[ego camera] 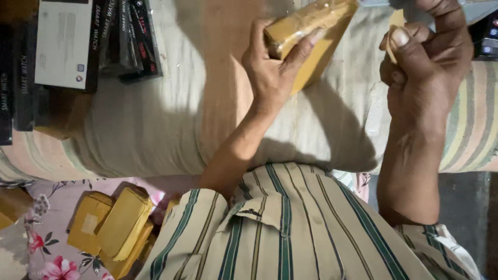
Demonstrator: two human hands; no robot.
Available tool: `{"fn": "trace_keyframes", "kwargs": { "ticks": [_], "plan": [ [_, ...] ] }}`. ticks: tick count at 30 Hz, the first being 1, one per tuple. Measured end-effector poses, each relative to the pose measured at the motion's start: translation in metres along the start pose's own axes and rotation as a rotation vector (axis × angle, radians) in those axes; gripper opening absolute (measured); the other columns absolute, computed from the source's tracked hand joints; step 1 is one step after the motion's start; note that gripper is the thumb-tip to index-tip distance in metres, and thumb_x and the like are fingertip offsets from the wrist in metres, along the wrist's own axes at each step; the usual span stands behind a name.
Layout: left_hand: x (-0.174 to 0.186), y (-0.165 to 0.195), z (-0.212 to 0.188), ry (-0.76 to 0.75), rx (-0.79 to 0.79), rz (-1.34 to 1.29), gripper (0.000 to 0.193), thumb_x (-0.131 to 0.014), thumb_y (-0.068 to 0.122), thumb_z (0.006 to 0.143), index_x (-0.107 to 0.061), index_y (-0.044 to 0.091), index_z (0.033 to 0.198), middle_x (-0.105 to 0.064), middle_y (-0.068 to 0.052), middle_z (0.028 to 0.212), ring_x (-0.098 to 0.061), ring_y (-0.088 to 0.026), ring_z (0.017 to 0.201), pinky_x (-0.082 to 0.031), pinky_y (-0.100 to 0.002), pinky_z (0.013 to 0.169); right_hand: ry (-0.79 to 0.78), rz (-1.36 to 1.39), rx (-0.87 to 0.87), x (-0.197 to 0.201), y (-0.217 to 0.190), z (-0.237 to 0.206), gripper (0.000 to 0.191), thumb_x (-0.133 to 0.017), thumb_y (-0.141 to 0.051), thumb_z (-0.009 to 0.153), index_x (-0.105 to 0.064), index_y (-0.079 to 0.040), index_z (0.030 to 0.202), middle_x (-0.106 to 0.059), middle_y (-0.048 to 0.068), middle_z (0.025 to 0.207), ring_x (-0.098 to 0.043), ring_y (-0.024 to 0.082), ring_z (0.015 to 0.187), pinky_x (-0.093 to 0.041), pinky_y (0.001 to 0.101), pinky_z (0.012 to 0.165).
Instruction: The person places a smartwatch box into a small cardboard box, folds the flaps, and seals the box with tape. The person repeats this process with multiple smartwatch boxes, stacking the sealed packages on the table.
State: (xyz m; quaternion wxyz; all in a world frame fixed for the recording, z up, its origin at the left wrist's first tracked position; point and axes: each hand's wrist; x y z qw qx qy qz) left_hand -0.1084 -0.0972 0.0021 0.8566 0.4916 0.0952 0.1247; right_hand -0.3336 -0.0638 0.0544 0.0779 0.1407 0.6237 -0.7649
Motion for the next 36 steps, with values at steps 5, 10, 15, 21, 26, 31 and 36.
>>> {"fn": "trace_keyframes", "kwargs": {
  "ticks": [5, 10, 15, 21, 26, 31, 36],
  "plan": [
    [0.0, 0.007, -0.015, -0.014, -0.133, 0.056, 0.045, -0.085, 0.026, 0.094, -0.057, 0.008, 0.126, -0.074, -0.007, 0.108, -0.076, -0.017, 0.098, -0.063, -0.029, 0.085, -0.111, -0.104, 0.049, -0.047, -0.028, -0.01, 0.053, -0.072, 0.006, 0.105, -0.046, 0.001, 0.151, -0.069, 0.016, 0.086, -0.054, 0.015, 0.054, -0.035, 0.0272, 0.052],
    [0.005, 0.01, -0.022, -0.055, -0.135, 0.056, 0.046, -0.086, 0.02, 0.092, -0.057, 0.008, 0.126, -0.072, -0.007, 0.111, -0.076, -0.018, 0.099, -0.063, -0.029, 0.086, -0.135, -0.225, 0.09, -0.063, -0.025, -0.02, 0.068, -0.076, 0.005, 0.105, -0.039, -0.001, 0.163, -0.067, 0.012, 0.084, -0.055, 0.013, 0.059, -0.036, 0.0252, 0.055],
    [0.007, 0.009, -0.026, -0.092, -0.119, -0.003, 0.046, -0.085, 0.02, 0.093, -0.057, 0.007, 0.127, -0.071, -0.007, 0.115, -0.076, -0.018, 0.101, -0.064, -0.029, 0.087, -0.133, -0.259, 0.038, -0.066, -0.024, -0.023, 0.067, -0.079, 0.008, 0.099, -0.042, 0.004, 0.155, -0.069, 0.008, 0.105, -0.062, 0.012, 0.072, -0.04, 0.0232, 0.053],
    [0.009, 0.003, -0.029, -0.103, -0.127, -0.007, 0.047, -0.086, 0.021, 0.093, -0.056, 0.008, 0.126, -0.071, -0.007, 0.117, -0.076, -0.017, 0.102, -0.064, -0.028, 0.088, -0.259, -0.385, 0.229, -0.062, -0.019, -0.022, 0.066, -0.08, 0.006, 0.104, -0.039, 0.002, 0.156, -0.064, 0.017, 0.115, -0.065, 0.014, 0.077, -0.047, 0.0233, 0.06],
    [0.008, 0.005, -0.032, -0.132, -0.164, -0.015, 0.051, -0.088, 0.023, 0.091, -0.055, 0.009, 0.127, -0.069, -0.007, 0.12, -0.075, -0.018, 0.104, -0.065, -0.028, 0.088, -0.403, -0.558, 0.417, -0.058, -0.024, -0.019, 0.069, -0.077, 0.01, 0.106, -0.032, 0.008, 0.158, -0.046, 0.027, 0.158, -0.074, 0.021, 0.098, -0.065, 0.029, 0.08],
    [0.025, 0.027, -0.017, -0.283, -0.263, -0.028, 0.06, -0.083, 0.022, 0.097, -0.043, 0.009, 0.14, -0.06, -0.007, 0.136, -0.071, -0.02, 0.115, -0.063, -0.028, 0.097, -0.356, -0.577, 0.23, -0.052, -0.032, -0.018, 0.052, -0.081, 0.0, 0.101, -0.051, 0.01, 0.142, -0.058, 0.024, 0.148, -0.075, 0.02, 0.095, -0.064, 0.0269, 0.076],
    [0.057, 0.052, 0.001, -0.635, -0.352, 0.087, 0.055, -0.073, 0.026, 0.109, -0.042, 0.022, 0.154, -0.058, -0.004, 0.143, -0.071, -0.021, 0.124, -0.063, -0.028, 0.108, -0.399, -0.443, 0.283, -0.052, -0.025, -0.023, 0.048, -0.082, 0.002, 0.105, -0.049, 0.011, 0.139, -0.058, 0.021, 0.137, -0.075, 0.021, 0.098, -0.064, 0.027, 0.077]
  ]
}}
Point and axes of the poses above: each hand's wrist, its own z-axis towards the middle knuckle, its own x-axis out of the back of the hand, y = z × x
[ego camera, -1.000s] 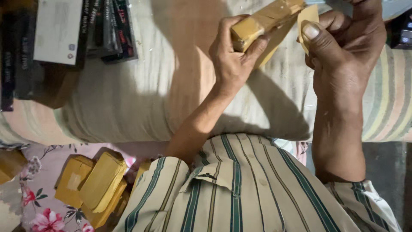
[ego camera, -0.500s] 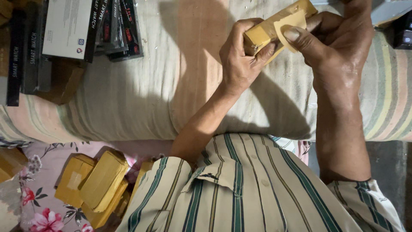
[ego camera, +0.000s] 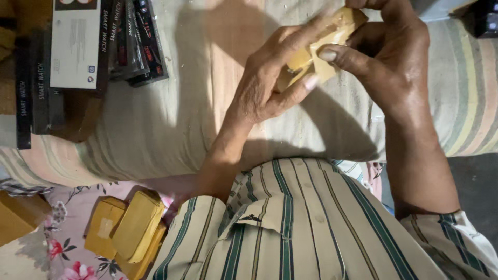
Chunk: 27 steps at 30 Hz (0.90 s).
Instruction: The person places a smartwatch box into a small cardboard box, folds the flaps, and seals the box with tape. The person repeats this process with multiple smartwatch boxes, stacking the sealed packages on the table.
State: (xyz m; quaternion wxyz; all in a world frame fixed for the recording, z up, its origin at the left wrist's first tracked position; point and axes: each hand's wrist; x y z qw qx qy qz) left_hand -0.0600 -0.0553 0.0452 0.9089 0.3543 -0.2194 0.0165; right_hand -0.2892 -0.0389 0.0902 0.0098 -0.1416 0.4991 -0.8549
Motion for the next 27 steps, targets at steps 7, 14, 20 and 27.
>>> {"fn": "trace_keyframes", "kwargs": {
  "ticks": [7, 14, 20, 27],
  "plan": [
    [-0.001, 0.012, 0.008, -0.012, 0.054, 0.108, 0.049, -0.08, 0.033, 0.104, -0.058, 0.023, 0.146, -0.063, -0.001, 0.136, -0.074, -0.018, 0.116, -0.066, -0.029, 0.1, 0.067, -0.222, -0.083, -0.006, 0.002, 0.0, 0.077, -0.092, -0.008, 0.093, -0.043, 0.009, 0.15, -0.071, 0.015, 0.09, -0.07, 0.015, 0.078, -0.054, 0.0252, 0.064],
    [0.002, 0.005, 0.007, 0.026, 0.001, 0.107, 0.059, -0.089, 0.021, 0.096, -0.059, 0.022, 0.146, -0.065, -0.001, 0.131, -0.071, -0.018, 0.117, -0.064, -0.029, 0.101, 0.063, -0.478, 0.054, -0.001, 0.031, -0.003, 0.072, -0.094, -0.015, 0.093, -0.045, 0.008, 0.14, -0.074, 0.019, 0.091, -0.076, 0.022, 0.081, -0.057, 0.0276, 0.065],
    [0.002, -0.003, 0.006, 0.088, 0.077, 0.111, 0.05, -0.084, 0.003, 0.102, -0.063, 0.019, 0.144, -0.069, 0.001, 0.129, -0.073, -0.013, 0.116, -0.063, -0.025, 0.102, 0.104, -0.633, -0.095, -0.002, 0.073, -0.007, 0.09, -0.098, -0.035, 0.082, -0.05, 0.008, 0.146, -0.074, 0.015, 0.085, -0.074, 0.025, 0.076, -0.055, 0.0348, 0.061],
    [-0.003, -0.005, 0.008, 0.124, 0.102, 0.045, 0.053, -0.079, -0.008, 0.098, -0.064, 0.016, 0.143, -0.068, -0.001, 0.13, -0.072, -0.013, 0.117, -0.063, -0.024, 0.103, 0.015, 0.023, 0.107, -0.015, 0.093, 0.0, 0.066, -0.082, -0.047, 0.098, -0.057, 0.003, 0.134, -0.066, 0.011, 0.125, -0.062, 0.017, 0.119, -0.048, 0.0349, 0.103]
  ]
}}
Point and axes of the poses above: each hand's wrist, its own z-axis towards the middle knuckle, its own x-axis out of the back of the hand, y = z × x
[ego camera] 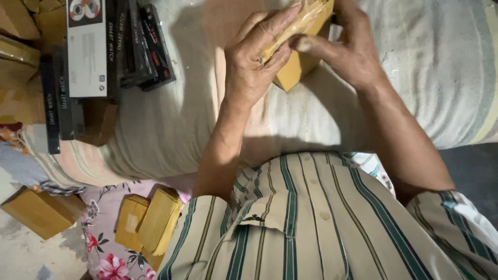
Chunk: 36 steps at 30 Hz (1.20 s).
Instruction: The person places a smartwatch box into a small cardboard box, folds the flaps, and seals the box with tape. The person repeats this process with multiple smartwatch boxes, stacking the sealed packages on the table.
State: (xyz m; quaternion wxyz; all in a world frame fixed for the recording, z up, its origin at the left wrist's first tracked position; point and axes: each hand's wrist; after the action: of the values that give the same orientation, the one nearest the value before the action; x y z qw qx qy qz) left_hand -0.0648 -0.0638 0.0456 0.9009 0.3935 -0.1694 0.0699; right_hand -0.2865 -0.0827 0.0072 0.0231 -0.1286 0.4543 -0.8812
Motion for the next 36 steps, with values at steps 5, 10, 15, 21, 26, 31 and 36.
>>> {"fn": "trace_keyframes", "kwargs": {
  "ticks": [5, 10, 15, 21, 26, 31, 36],
  "plan": [
    [0.002, 0.003, 0.002, 0.007, 0.042, 0.0, 0.049, -0.079, -0.01, 0.099, -0.064, 0.014, 0.139, -0.069, -0.002, 0.128, -0.073, -0.012, 0.115, -0.062, -0.023, 0.102, 0.108, 0.156, -0.131, -0.022, 0.018, 0.007, 0.041, -0.076, -0.036, 0.111, -0.066, 0.0, 0.128, -0.072, 0.005, 0.113, -0.065, 0.011, 0.103, -0.054, 0.03, 0.094],
    [0.003, 0.002, 0.004, 0.039, 0.041, -0.029, 0.053, -0.077, -0.012, 0.098, -0.064, 0.017, 0.141, -0.068, -0.004, 0.128, -0.072, -0.014, 0.115, -0.061, -0.024, 0.1, 0.197, 0.235, -0.184, -0.035, 0.026, 0.007, 0.036, -0.067, -0.036, 0.113, -0.064, -0.002, 0.125, -0.072, 0.001, 0.112, -0.065, 0.008, 0.102, -0.055, 0.0284, 0.093],
    [0.003, 0.001, 0.001, -0.006, 0.048, 0.018, 0.056, -0.077, -0.011, 0.098, -0.064, 0.017, 0.144, -0.068, -0.002, 0.128, -0.072, -0.013, 0.115, -0.062, -0.023, 0.1, 0.16, 0.247, 0.088, -0.042, 0.028, 0.003, 0.041, -0.061, -0.027, 0.114, -0.048, 0.002, 0.14, -0.06, 0.006, 0.129, -0.057, 0.013, 0.12, -0.049, 0.0314, 0.107],
    [0.019, 0.002, 0.005, -0.144, -0.027, -0.023, 0.062, -0.066, -0.017, 0.1, -0.053, 0.017, 0.15, -0.058, -0.004, 0.145, -0.064, -0.017, 0.135, -0.061, -0.023, 0.11, 0.222, 0.312, -0.06, -0.047, 0.04, 0.001, 0.032, -0.054, -0.034, 0.121, -0.059, -0.003, 0.13, -0.068, 0.001, 0.117, -0.061, 0.007, 0.1, -0.053, 0.0247, 0.091],
    [0.031, 0.001, 0.005, -0.226, -0.097, -0.04, 0.074, -0.058, -0.017, 0.086, -0.048, 0.012, 0.153, -0.053, -0.011, 0.152, -0.056, -0.025, 0.141, -0.053, -0.03, 0.112, 0.238, 0.229, -0.055, -0.045, 0.045, -0.005, 0.031, -0.05, -0.033, 0.123, -0.058, -0.003, 0.126, -0.065, 0.0, 0.107, -0.055, 0.005, 0.096, -0.049, 0.0231, 0.089],
    [0.027, -0.004, -0.005, -0.196, -0.108, -0.09, 0.064, -0.068, -0.01, 0.1, -0.047, 0.014, 0.155, -0.055, -0.007, 0.152, -0.058, -0.021, 0.139, -0.052, -0.029, 0.121, 0.214, 0.188, -0.029, -0.045, 0.044, -0.009, 0.033, -0.048, -0.032, 0.124, -0.058, -0.001, 0.128, -0.066, 0.001, 0.114, -0.056, 0.007, 0.103, -0.049, 0.0248, 0.096],
    [0.025, -0.005, -0.011, -0.194, -0.038, 0.052, 0.058, -0.066, -0.011, 0.107, -0.047, 0.015, 0.155, -0.055, -0.005, 0.149, -0.061, -0.019, 0.139, -0.057, -0.025, 0.119, 0.222, 0.162, -0.031, -0.045, 0.038, -0.004, 0.034, -0.047, -0.032, 0.123, -0.059, -0.002, 0.129, -0.067, 0.001, 0.118, -0.057, 0.007, 0.103, -0.05, 0.0253, 0.096]
  ]
}}
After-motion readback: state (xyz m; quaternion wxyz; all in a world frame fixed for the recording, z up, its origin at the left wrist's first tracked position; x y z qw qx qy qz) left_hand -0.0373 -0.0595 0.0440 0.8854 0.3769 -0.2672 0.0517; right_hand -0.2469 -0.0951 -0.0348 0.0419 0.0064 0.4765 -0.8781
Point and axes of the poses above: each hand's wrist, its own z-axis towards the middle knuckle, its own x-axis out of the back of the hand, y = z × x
